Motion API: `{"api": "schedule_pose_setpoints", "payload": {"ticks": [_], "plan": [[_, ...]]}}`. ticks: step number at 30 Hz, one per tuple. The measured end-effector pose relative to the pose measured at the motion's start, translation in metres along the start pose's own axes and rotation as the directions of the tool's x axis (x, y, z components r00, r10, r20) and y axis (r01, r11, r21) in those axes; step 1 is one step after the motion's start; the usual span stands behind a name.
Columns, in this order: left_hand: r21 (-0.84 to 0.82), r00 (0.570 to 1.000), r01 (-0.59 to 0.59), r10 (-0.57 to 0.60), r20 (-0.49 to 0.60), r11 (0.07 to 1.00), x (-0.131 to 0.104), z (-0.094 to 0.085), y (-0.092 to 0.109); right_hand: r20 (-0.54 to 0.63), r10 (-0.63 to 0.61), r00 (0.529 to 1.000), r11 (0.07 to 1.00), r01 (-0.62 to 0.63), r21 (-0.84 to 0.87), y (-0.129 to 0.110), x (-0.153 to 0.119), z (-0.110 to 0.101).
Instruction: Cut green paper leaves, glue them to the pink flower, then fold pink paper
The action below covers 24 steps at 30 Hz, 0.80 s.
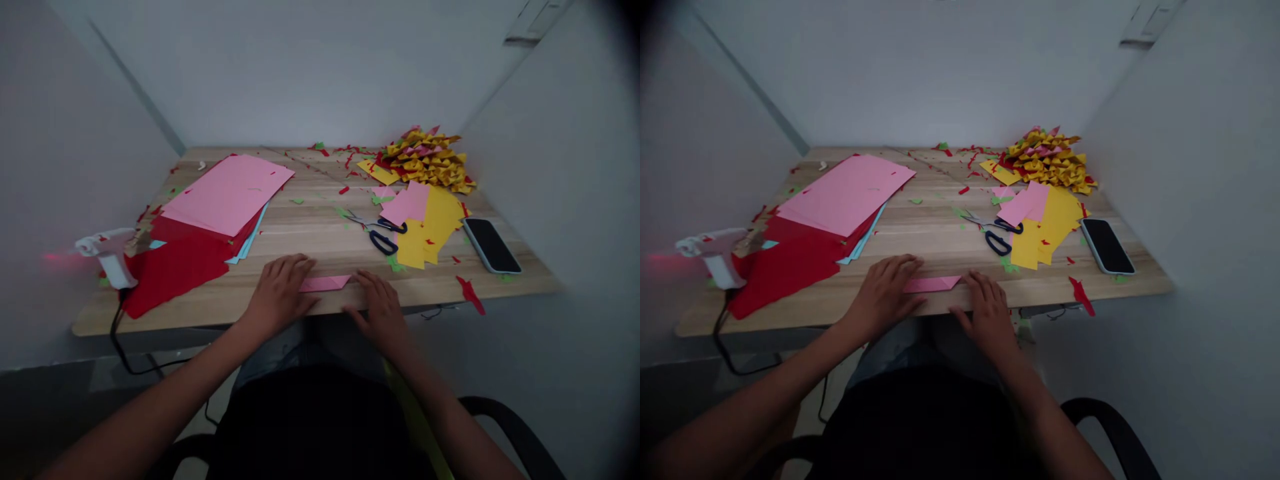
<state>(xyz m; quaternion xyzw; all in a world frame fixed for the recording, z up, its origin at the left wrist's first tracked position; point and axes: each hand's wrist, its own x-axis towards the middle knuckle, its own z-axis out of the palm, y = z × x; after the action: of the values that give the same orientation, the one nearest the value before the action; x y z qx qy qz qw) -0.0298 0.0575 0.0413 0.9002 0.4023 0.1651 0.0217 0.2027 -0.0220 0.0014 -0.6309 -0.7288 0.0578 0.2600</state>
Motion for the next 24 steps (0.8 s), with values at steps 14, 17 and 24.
{"api": "schedule_pose_setpoints", "payload": {"ticks": [14, 17, 24], "plan": [[-0.719, 0.983, 0.142, -0.181, 0.022, 0.681, 0.121, 0.028, -0.033, -0.017, 0.131, 0.991, 0.937, -0.118, 0.33, 0.005, 0.097, -0.008], [-0.61, 0.993, 0.117, -0.099, 0.063, 0.784, 0.131, 0.029, -0.034, -0.062, 0.087, 0.994, 0.969, -0.07, 0.239, 0.006, 0.131, -0.013], [-0.902, 0.957, 0.043, -0.277, -0.087, 0.43, 0.15, 0.052, -0.07, 0.303, -0.274, 0.913, 0.96, 0.241, 0.141, -0.002, 0.105, -0.014]]}}
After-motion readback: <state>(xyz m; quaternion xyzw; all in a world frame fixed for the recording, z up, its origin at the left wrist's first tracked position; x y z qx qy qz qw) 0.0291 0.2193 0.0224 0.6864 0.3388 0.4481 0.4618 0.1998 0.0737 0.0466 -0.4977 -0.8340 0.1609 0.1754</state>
